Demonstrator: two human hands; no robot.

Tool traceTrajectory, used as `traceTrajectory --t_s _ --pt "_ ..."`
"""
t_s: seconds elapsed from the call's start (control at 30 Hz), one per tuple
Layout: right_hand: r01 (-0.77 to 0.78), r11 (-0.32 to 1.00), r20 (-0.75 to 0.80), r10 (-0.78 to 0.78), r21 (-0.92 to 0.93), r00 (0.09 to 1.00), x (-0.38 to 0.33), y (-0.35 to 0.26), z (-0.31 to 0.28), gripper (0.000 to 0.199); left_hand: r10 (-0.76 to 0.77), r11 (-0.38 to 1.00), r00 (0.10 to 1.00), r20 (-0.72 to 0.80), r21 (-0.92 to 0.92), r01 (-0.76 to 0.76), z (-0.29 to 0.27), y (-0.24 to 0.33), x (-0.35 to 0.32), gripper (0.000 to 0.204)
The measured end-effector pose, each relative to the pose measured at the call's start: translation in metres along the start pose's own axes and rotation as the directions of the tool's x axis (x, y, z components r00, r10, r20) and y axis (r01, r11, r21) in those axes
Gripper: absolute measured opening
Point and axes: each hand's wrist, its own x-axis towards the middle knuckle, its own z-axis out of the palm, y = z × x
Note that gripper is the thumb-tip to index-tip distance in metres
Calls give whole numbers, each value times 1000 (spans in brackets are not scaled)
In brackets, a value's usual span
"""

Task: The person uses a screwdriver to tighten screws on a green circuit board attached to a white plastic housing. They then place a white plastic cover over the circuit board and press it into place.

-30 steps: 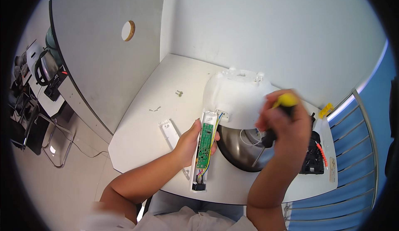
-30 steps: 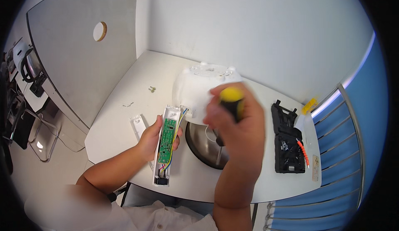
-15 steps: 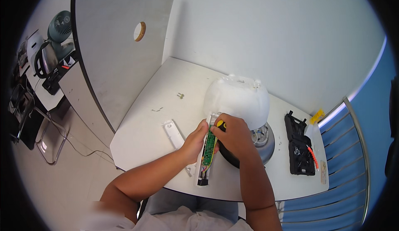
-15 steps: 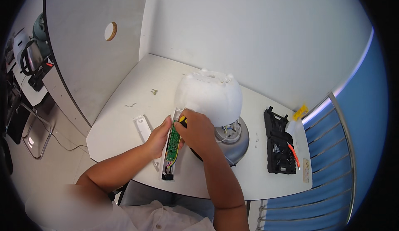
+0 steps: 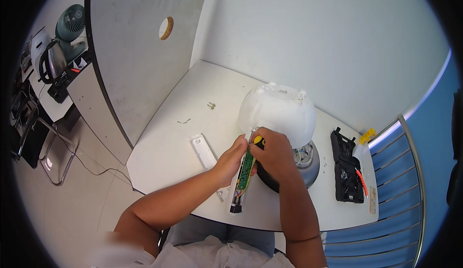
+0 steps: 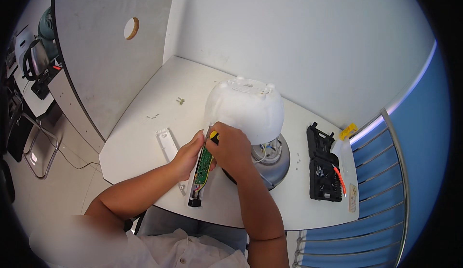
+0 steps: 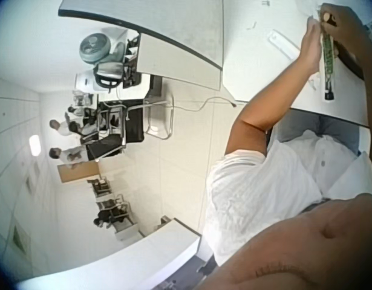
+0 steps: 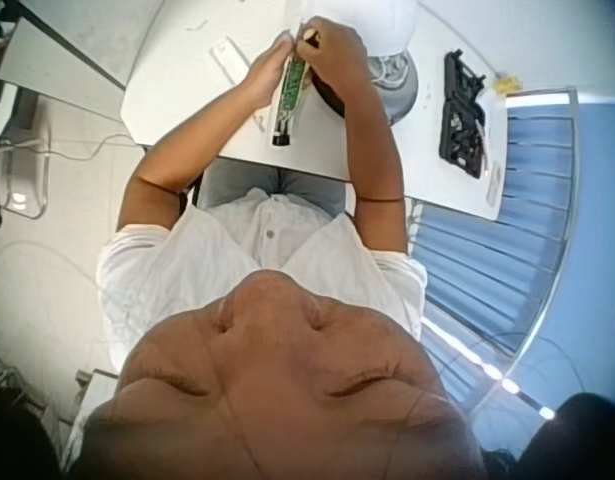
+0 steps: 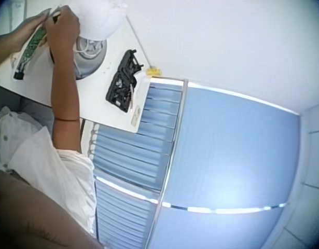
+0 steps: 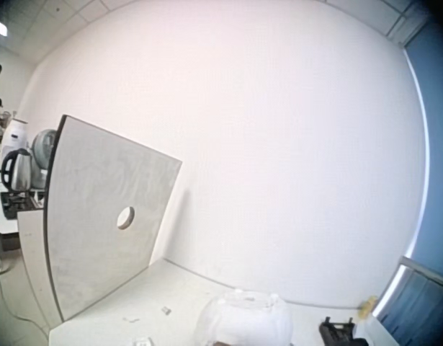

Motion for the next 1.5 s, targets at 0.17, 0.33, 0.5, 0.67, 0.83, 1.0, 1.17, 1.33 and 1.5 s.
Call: traceTrajectory --t_s 0.17,0.33,0.5,0.67,0.83,1.0,1.17,1.33,1.5 --pt "-8 986 81 -5 166 997 3 13 -1 10 25 999 999 23 45 -26 -1 -3 1 43" --pt "-80 965 162 40 249 986 6 19 -3 16 11 999 1000 13 40 -12 1 -1 0 43" --pt "-80 974 155 47 213 987 5 14 -3 14 13 1000 1000 14 25 -13 -1 -2 1 42" --pt "-9 984 93 -8 180 996 3 16 0 10 2 1000 1000 3 28 -2 0 -1 0 42" --pt "-31 995 75 24 92 997 2 10 -2 13 -5 1000 1000 14 7 5 -1 -1 1 32" --pt "-17 997 63 12 77 998 0 7 -2 15 -5 1000 1000 20 -13 5 -2 -2 0 30" --pt "-20 986 24 16 163 1000 -1 13 -1 15 -25 999 1000 4 -22 26 -2 0 0 30" --pt "-69 997 11 69 40 998 -1 10 0 19 16 1000 1000 -2 24 -16 1 0 -1 45" --pt "-80 997 37 81 -7 996 -2 4 0 20 16 999 1000 -3 47 -16 -1 -1 0 38"
